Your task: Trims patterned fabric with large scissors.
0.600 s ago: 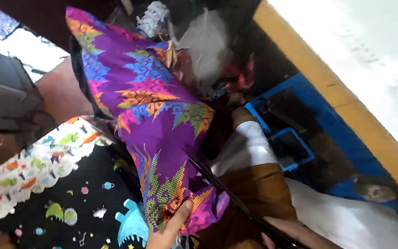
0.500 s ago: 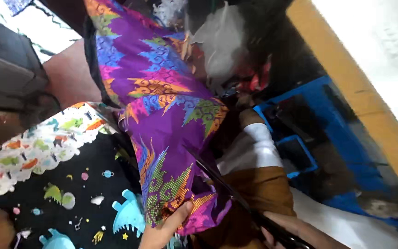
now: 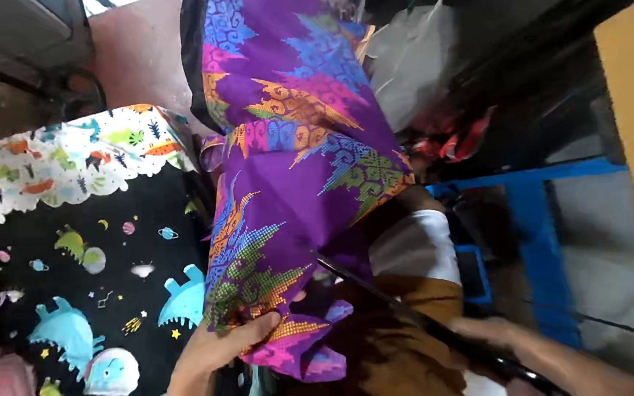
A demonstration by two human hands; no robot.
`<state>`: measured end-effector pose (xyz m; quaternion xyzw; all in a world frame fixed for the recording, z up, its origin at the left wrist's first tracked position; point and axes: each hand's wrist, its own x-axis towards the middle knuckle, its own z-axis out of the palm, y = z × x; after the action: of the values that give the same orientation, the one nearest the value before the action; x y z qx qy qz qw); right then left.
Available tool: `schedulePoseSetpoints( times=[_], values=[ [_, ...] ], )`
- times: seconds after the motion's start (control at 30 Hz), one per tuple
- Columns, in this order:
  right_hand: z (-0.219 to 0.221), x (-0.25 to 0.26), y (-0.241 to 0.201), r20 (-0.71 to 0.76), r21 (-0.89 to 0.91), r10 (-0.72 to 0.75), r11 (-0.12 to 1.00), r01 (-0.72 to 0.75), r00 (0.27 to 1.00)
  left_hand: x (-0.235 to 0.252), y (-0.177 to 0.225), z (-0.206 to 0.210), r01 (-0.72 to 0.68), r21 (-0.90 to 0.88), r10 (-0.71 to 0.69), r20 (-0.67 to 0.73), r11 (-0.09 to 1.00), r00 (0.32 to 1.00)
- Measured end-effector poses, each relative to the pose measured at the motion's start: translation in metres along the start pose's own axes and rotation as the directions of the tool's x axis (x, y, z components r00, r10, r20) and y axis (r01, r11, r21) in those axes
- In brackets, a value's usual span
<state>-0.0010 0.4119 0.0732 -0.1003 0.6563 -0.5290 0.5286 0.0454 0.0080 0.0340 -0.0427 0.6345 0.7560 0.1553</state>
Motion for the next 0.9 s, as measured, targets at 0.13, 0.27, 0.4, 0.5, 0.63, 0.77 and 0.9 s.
schedulePoseSetpoints(
  times=[0.13, 0.27, 0.4, 0.5, 0.63, 0.77, 0.9],
  values=[
    [-0.048, 0.018, -0.032, 0.098, -0.305, 0.108, 0.950, -0.073, 0.989, -0.004, 0.007, -0.019, -0.021, -0.017, 0.023, 0.102, 1.000, 0.995],
    [-0.075, 0.036, -0.059, 0.166, -0.469, 0.102, 0.883, -0.012, 0.981, -0.011, 0.015, -0.028, 0.007, -0.030, -0.003, 0.126, 1.000, 0.992],
    [-0.087, 0.055, -0.067, 0.269, -0.433, 0.104, 0.901, 0.023, 0.958, -0.014, 0.016, -0.032, 0.034, -0.056, -0.026, 0.132, 0.998, 0.991],
    [-0.091, 0.066, -0.068, 0.296, -0.411, 0.098, 0.911, 0.034, 0.950, -0.013, 0.016, -0.034, 0.010, -0.078, 0.002, 0.145, 0.997, 0.989],
    [-0.095, 0.073, -0.075, 0.317, -0.435, 0.056, 0.896, 0.093, 0.947, -0.015, 0.014, -0.038, 0.011, -0.084, 0.000, 0.129, 0.996, 0.992],
    [-0.093, 0.075, -0.084, 0.318, -0.496, 0.055, 0.861, 0.117, 0.946, -0.015, 0.015, -0.040, 0.029, -0.090, -0.016, 0.143, 0.996, 0.990],
    [-0.094, 0.077, -0.085, 0.301, -0.524, 0.072, 0.846, 0.102, 0.951, -0.015, 0.015, -0.040, 0.034, -0.061, -0.026, 0.131, 0.998, 0.991]
  ],
)
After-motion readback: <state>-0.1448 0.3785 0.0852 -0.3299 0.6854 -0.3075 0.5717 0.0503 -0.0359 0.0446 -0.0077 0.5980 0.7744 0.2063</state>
